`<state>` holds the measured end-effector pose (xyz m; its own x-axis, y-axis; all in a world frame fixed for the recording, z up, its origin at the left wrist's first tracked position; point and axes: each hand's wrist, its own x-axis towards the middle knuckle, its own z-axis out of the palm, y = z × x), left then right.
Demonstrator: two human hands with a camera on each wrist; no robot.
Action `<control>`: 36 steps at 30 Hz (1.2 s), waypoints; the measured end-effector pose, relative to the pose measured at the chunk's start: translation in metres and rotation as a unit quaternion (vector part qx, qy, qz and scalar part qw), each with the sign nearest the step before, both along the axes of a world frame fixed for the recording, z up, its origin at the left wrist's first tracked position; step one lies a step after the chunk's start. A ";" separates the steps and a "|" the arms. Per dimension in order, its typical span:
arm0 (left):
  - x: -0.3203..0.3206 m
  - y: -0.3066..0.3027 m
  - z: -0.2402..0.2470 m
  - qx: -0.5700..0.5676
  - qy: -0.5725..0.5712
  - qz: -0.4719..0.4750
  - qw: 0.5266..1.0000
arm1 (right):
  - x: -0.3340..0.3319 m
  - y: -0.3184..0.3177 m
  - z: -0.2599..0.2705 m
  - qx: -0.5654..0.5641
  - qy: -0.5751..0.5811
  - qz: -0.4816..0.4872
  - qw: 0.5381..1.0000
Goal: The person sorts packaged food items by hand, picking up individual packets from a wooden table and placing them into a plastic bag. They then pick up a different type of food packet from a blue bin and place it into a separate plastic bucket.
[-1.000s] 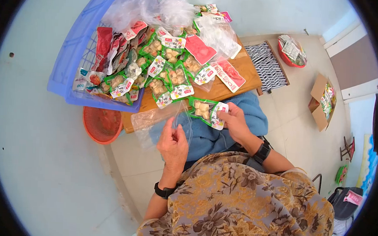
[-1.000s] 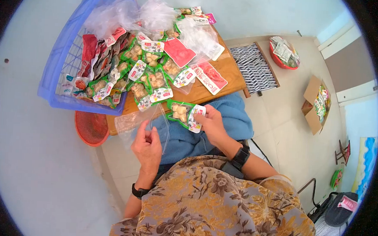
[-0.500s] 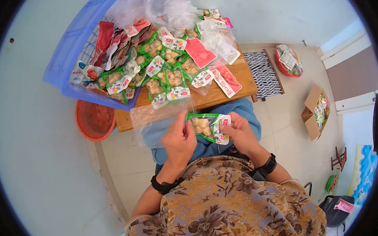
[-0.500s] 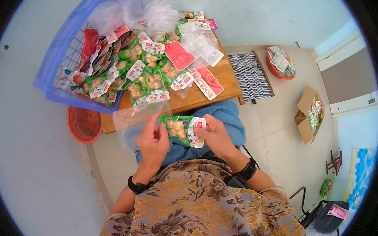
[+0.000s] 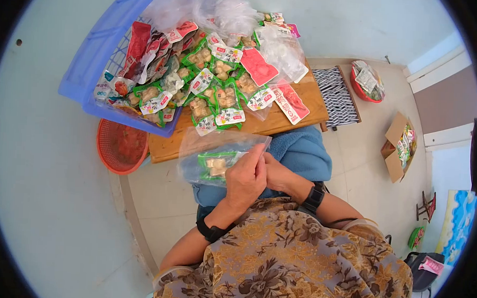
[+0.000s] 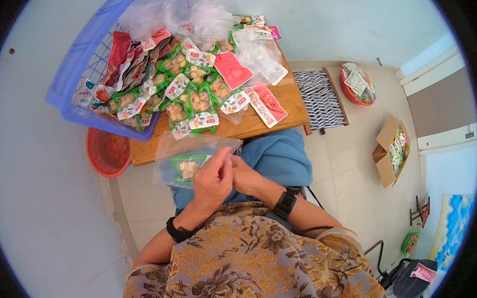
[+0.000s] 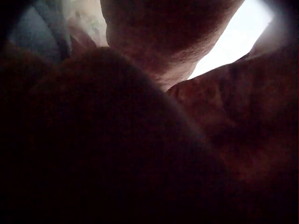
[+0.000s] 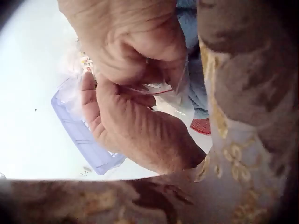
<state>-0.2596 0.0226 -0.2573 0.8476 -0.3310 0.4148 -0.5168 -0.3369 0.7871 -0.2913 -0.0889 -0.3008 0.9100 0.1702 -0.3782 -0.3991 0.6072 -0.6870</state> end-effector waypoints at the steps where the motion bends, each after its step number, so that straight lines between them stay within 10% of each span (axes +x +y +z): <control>1: 0.000 0.000 0.000 0.005 -0.002 -0.011 1.000 | 0.001 0.001 -0.017 0.027 0.012 0.002 1.000; 5: 0.000 0.000 -0.002 0.005 0.024 -0.020 0.999 | 0.013 0.012 -0.074 0.055 -0.036 0.041 0.997; 29: 0.002 0.009 -0.007 -0.025 0.075 -0.047 0.996 | 0.014 0.008 -0.013 0.048 0.036 0.050 0.997; 31: 0.002 0.009 -0.004 -0.028 0.074 -0.039 0.996 | 0.016 0.005 0.008 -0.155 -0.029 0.061 0.986; 36: 0.004 0.012 -0.006 -0.050 0.091 -0.015 0.994 | 0.013 -0.048 0.016 -0.214 -0.049 0.164 0.962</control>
<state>-0.2560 0.0341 -0.2636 0.9022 -0.3214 0.2877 -0.3712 -0.2389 0.8973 -0.2787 -0.1368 -0.2851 0.8692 0.3017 -0.3917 -0.4406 0.1133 -0.8905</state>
